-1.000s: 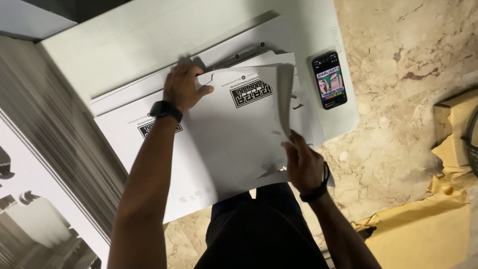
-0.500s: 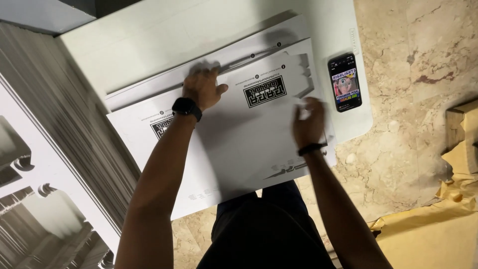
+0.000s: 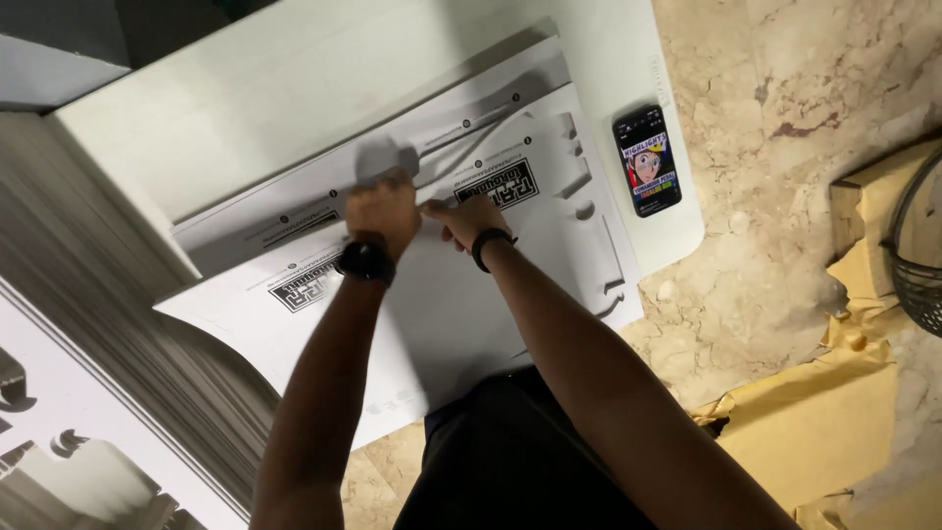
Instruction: Manually removing waste material from pre-cut cardboard sheets to extract the final shapes.
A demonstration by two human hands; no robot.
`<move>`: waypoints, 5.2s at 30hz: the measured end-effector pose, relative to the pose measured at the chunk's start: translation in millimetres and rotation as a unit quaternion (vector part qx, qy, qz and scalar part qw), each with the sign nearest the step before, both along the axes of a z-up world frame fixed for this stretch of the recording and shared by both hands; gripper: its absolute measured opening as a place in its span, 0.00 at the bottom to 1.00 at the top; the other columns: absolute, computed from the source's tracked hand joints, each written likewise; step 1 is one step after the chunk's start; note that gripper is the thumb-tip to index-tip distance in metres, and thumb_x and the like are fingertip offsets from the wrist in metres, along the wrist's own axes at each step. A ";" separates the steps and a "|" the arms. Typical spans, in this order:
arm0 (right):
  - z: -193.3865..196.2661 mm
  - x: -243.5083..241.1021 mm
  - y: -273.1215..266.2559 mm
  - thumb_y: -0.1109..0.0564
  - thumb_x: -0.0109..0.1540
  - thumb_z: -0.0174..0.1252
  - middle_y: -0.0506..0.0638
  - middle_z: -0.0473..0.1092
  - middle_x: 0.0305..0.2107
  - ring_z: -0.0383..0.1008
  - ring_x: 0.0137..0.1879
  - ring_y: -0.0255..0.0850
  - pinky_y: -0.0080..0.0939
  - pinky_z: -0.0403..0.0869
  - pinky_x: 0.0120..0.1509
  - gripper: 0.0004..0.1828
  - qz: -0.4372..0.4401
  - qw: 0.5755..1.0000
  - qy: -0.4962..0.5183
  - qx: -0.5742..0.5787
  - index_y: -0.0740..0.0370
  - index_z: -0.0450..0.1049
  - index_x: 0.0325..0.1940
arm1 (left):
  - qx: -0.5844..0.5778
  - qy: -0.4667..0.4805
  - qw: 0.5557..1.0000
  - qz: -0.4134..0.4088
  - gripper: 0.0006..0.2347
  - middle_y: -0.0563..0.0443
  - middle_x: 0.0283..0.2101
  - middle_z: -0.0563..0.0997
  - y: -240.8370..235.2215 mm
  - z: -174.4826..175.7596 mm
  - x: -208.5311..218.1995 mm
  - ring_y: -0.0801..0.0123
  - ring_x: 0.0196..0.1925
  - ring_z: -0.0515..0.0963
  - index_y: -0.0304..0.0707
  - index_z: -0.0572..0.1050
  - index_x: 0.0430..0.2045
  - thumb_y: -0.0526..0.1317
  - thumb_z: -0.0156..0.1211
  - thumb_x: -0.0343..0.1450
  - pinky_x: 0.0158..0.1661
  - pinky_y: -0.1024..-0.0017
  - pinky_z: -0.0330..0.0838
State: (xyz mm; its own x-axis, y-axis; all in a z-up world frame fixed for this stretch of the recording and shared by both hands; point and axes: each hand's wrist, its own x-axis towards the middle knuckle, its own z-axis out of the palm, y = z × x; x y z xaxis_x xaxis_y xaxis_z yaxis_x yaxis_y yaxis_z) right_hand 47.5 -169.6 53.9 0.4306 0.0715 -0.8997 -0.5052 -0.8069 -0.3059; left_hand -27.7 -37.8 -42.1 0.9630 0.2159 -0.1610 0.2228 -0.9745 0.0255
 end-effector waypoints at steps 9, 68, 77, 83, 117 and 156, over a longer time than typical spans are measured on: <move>-16.0 21.0 7.5 0.45 0.60 0.65 0.43 0.68 0.08 0.70 0.14 0.39 0.35 0.67 0.26 0.21 0.274 0.959 -0.056 -0.050 0.51 0.71 0.15 | 0.040 -0.180 0.982 -0.030 0.04 0.53 0.13 0.70 -28.6 70.3 -20.8 0.58 0.15 0.74 0.47 0.76 0.22 0.39 0.58 0.58 0.18 0.64 0.64; -25.7 -12.3 -48.2 0.29 0.56 0.64 0.32 0.68 0.08 0.72 0.17 0.33 0.42 0.70 0.40 0.21 0.245 0.962 0.058 -0.104 0.40 0.78 0.18 | -0.208 -0.116 0.950 -0.204 0.14 0.52 0.26 0.76 24.0 26.4 -120.0 0.60 0.29 0.79 0.54 0.80 0.33 0.55 0.56 0.62 0.33 0.61 0.73; -1.6 -8.3 -47.5 0.26 0.52 0.67 0.45 0.73 0.13 0.79 0.28 0.42 0.40 0.74 0.45 0.27 0.220 0.972 0.076 -0.042 0.51 0.83 0.25 | -0.043 -0.240 0.959 -0.143 0.21 0.56 0.17 0.62 -29.8 107.6 -82.9 0.66 0.17 0.66 0.50 0.67 0.14 0.51 0.30 0.77 0.22 0.71 0.66; -19.8 -39.2 -71.9 0.23 0.55 0.55 0.42 0.73 0.13 0.77 0.25 0.38 0.42 0.73 0.43 0.29 0.326 0.940 0.090 -0.042 0.47 0.80 0.22 | -0.164 -0.190 0.966 0.059 0.36 0.44 0.57 0.80 4.7 167.9 -42.3 0.53 0.61 0.78 0.41 0.74 0.57 0.57 0.79 0.56 0.64 0.51 0.59; 35.2 -47.0 -49.9 0.29 0.54 0.67 0.47 0.79 0.25 0.76 0.23 0.37 0.39 0.73 0.32 0.31 0.225 0.973 0.005 -0.040 0.59 0.76 0.41 | -0.247 0.084 0.867 0.424 0.28 0.29 0.19 0.77 -18.4 281.9 -215.3 0.33 0.31 0.81 0.29 0.76 0.12 0.60 0.59 0.72 0.30 0.47 0.73; 5.7 -41.1 -67.4 0.55 0.62 0.56 0.46 0.77 0.18 0.78 0.25 0.33 0.38 0.72 0.30 0.14 0.338 0.941 0.024 -0.024 0.53 0.83 0.24 | -0.043 -0.073 0.963 0.257 0.21 0.48 0.05 0.66 -100.7 252.2 -336.0 0.53 0.07 0.68 0.33 0.74 0.19 0.56 0.59 0.69 0.17 0.56 0.62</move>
State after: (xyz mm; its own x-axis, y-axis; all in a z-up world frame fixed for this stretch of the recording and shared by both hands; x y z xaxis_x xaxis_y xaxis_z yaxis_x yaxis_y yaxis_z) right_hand 6.4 -237.0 59.5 0.2606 0.2732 -0.9260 0.1162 -0.9610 -0.2508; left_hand -363.7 -138.5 210.1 0.7464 0.6618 -0.0697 0.6627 -0.7296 0.1686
